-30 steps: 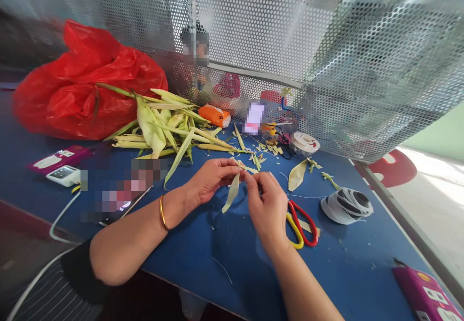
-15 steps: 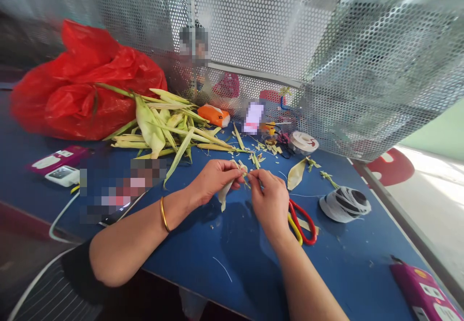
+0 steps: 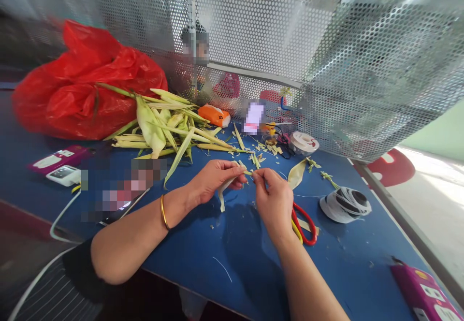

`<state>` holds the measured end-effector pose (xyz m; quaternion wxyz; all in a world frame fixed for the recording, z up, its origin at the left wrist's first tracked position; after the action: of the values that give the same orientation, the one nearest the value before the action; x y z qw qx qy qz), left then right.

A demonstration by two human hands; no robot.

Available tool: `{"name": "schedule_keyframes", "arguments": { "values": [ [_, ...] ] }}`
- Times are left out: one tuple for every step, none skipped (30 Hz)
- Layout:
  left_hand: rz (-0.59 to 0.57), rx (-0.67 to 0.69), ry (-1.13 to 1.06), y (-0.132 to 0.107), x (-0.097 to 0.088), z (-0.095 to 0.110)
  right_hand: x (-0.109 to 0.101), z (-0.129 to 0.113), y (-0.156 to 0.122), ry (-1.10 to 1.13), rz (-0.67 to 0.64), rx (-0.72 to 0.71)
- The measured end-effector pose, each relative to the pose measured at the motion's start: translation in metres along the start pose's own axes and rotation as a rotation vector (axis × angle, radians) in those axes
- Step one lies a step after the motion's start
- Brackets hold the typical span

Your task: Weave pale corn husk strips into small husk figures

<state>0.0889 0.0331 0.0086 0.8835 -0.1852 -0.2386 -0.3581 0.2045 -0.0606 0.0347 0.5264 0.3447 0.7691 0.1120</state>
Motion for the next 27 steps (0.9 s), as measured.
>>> {"name": "schedule_keyframes", "arguments": {
  "values": [
    [-0.002, -0.022, -0.023, 0.000, 0.000, -0.001, 0.000, 0.001, 0.000, 0.009, -0.009, 0.015],
    [-0.001, -0.042, -0.040, 0.000, 0.000, -0.002, 0.001, 0.002, 0.000, 0.018, -0.019, 0.026],
    [0.001, -0.052, -0.046, 0.000, -0.001, -0.002, 0.001, 0.002, 0.000, 0.025, -0.025, 0.033],
    [0.000, -0.053, -0.039, 0.000, 0.000, -0.002, 0.002, 0.002, 0.000, 0.030, -0.033, 0.035],
    [-0.004, -0.044, -0.022, -0.001, 0.000, -0.002, 0.002, 0.002, 0.000, 0.036, -0.042, 0.036],
    [-0.006, -0.027, 0.002, -0.001, 0.000, -0.001, 0.003, 0.002, 0.000, 0.043, -0.054, 0.038],
    [-0.003, -0.002, 0.027, -0.001, 0.000, 0.000, 0.004, 0.001, -0.001, 0.052, -0.067, 0.045],
    [0.001, 0.027, 0.050, -0.001, 0.000, 0.000, 0.005, 0.001, -0.001, 0.071, -0.082, 0.055],
    [0.001, 0.055, 0.072, -0.001, 0.000, 0.001, 0.007, 0.001, -0.001, 0.104, -0.106, 0.070],
    [-0.005, 0.080, 0.095, -0.001, 0.000, 0.002, 0.009, 0.001, -0.001, 0.155, -0.133, 0.090],
    [-0.016, 0.101, 0.124, -0.001, 0.001, 0.002, 0.011, 0.002, 0.000, 0.216, -0.160, 0.113],
    [-0.031, 0.114, 0.156, -0.001, 0.002, 0.003, 0.012, 0.002, 0.000, 0.278, -0.187, 0.136],
    [-0.046, 0.118, 0.188, -0.001, 0.003, 0.003, 0.014, 0.002, 0.000, 0.334, -0.216, 0.156],
    [-0.060, 0.114, 0.217, -0.002, 0.004, 0.003, 0.016, 0.001, 0.000, 0.383, -0.242, 0.176],
    [-0.074, 0.103, 0.243, -0.002, 0.005, 0.003, 0.017, 0.002, 0.000, 0.425, -0.269, 0.198],
    [-0.088, 0.086, 0.264, -0.003, 0.006, 0.003, 0.018, 0.002, 0.000, 0.465, -0.294, 0.223],
    [-0.108, 0.070, 0.280, -0.004, 0.007, 0.002, 0.020, 0.002, 0.000, 0.508, -0.315, 0.251],
    [-0.132, 0.059, 0.294, -0.004, 0.009, 0.002, 0.021, 0.002, -0.001, 0.557, -0.331, 0.282],
    [-0.157, 0.058, 0.306, -0.005, 0.011, 0.001, 0.022, 0.003, -0.002, 0.610, -0.342, 0.314],
    [-0.178, 0.064, 0.311, -0.006, 0.013, 0.001, 0.024, 0.003, -0.003, 0.667, -0.340, 0.349],
    [-0.191, 0.073, 0.310, -0.007, 0.015, 0.001, 0.025, 0.004, -0.004, 0.725, -0.331, 0.384],
    [-0.195, 0.081, 0.306, -0.007, 0.016, 0.000, 0.026, 0.006, -0.004, 0.782, -0.314, 0.420],
    [-0.190, 0.087, 0.298, -0.008, 0.017, 0.000, 0.027, 0.007, -0.005, 0.833, -0.298, 0.454],
    [-0.178, 0.085, 0.288, -0.008, 0.017, 0.000, 0.028, 0.008, -0.006, 0.875, -0.282, 0.482],
    [-0.163, 0.078, 0.277, -0.008, 0.017, -0.001, 0.029, 0.009, -0.007, 0.904, -0.264, 0.504],
    [-0.148, 0.069, 0.266, -0.008, 0.017, -0.001, 0.030, 0.010, -0.008, 0.923, -0.253, 0.515],
    [-0.134, 0.060, 0.257, -0.009, 0.017, -0.002, 0.031, 0.011, -0.008, 0.935, -0.244, 0.519]
  ]
}}
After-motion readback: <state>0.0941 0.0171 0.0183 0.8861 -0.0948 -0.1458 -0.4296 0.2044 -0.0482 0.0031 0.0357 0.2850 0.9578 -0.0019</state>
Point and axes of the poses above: each hand's wrist, its own y-axis towards the middle knuckle, its own x-axis out of the palm, z = x × y, the point moved 5 cm from there along y, towards the middle knuckle, and after that the axes turned 13 degrees about -y, right-handed, at the moved point
